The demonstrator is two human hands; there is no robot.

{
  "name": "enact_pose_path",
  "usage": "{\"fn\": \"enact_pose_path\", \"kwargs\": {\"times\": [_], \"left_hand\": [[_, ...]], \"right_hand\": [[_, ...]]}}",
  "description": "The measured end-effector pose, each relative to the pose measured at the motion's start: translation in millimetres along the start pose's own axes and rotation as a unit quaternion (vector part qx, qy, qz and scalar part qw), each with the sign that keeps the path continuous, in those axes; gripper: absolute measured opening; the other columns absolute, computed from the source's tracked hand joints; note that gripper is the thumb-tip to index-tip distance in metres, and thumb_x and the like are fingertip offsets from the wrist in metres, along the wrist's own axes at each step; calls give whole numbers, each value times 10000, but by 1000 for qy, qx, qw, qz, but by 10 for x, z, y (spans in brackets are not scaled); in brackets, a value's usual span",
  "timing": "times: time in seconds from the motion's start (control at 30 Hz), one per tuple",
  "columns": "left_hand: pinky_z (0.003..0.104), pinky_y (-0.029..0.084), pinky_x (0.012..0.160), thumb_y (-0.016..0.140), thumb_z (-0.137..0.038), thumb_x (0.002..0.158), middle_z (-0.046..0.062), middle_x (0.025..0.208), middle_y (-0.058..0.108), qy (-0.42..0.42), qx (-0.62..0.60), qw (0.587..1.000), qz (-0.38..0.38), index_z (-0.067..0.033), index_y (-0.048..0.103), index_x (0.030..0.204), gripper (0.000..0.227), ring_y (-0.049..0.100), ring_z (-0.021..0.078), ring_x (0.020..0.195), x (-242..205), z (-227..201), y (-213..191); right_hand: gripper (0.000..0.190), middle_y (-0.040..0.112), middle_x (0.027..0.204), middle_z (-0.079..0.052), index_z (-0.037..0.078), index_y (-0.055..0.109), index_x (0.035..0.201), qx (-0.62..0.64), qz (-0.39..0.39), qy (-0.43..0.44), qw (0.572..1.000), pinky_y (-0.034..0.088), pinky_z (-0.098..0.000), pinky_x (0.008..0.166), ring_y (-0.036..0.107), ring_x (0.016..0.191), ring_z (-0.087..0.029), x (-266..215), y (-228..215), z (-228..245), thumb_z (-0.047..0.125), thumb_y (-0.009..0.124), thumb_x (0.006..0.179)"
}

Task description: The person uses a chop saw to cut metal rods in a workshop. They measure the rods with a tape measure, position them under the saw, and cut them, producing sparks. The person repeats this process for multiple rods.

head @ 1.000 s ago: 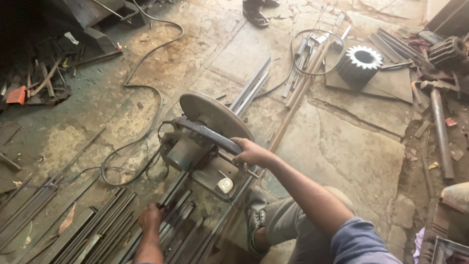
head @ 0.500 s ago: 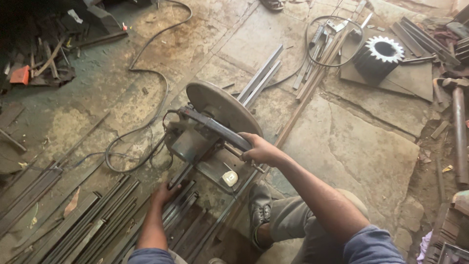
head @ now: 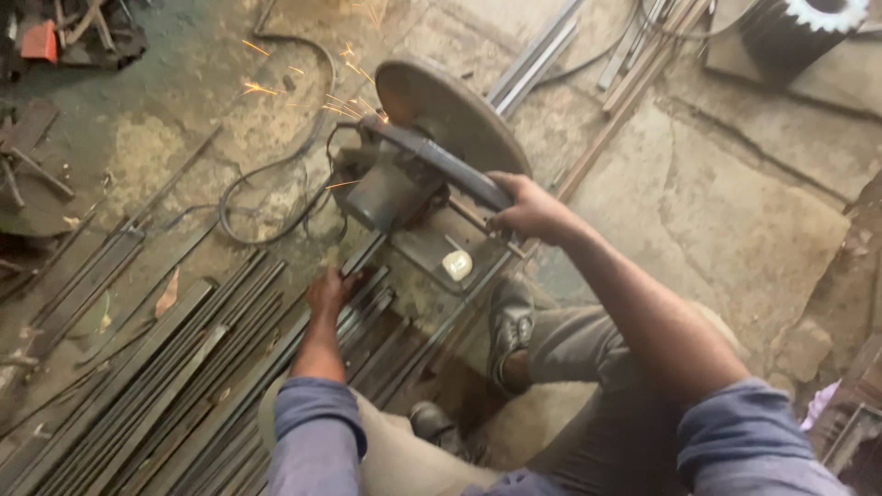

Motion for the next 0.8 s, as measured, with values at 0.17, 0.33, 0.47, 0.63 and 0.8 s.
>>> {"fn": "enact_pose_path", "kwargs": {"times": [0.17,0.33,0.47,0.63,0.8], "left_hand": [[528,542,854,738,-657,824,194,1005,763,-9,-19,1000,-22,-109,777,1004,578,712,424,985,5,14,40],[527,537,849,759,-632,826,206,994,760,-41,-20,999,-2,-111,776,1025,557,709,428,982,-6,25,60],[536,527,850,769,-617,821,204,989,762,-29,-25,999,-25,-104,772,1033,556,706,436,972,-32,30,90],[534,529,843,779,-577,849,214,992,758,-29,2,999,-37,-98,776,1018,507,705,441,971,-39,12,84],[536,539,838,756,-417,917,211,944,774,-18,-13,999,-28,-80,766,1048,362,737,410,888,-163,-15,81]], "right_hand": [[769,711,956,-87,124,542,1477,-17,8,36,999,538,-285,518,665,663,-126,-85,13,116,-17,729,745],[747,714,938,-76,136,542,1451,-26,2,79,997,500,-304,451,669,593,-142,-100,16,406,-10,745,747],[681,724,904,-81,114,569,1420,-55,-5,98,994,492,-302,446,658,574,-140,-10,-19,589,21,766,775],[662,720,859,-68,112,594,1394,-68,-8,88,994,500,-297,438,634,552,-136,7,-8,583,16,764,761],[692,703,844,-76,103,601,1388,-36,-17,85,996,479,-310,429,633,540,-141,-44,20,359,11,786,728]]}}
Point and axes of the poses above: each hand's wrist, its own x-axis towards the middle knuckle, its own y-axis out of the palm, z = x × y, the point moved 2 cm from there along x, towards the middle knuckle
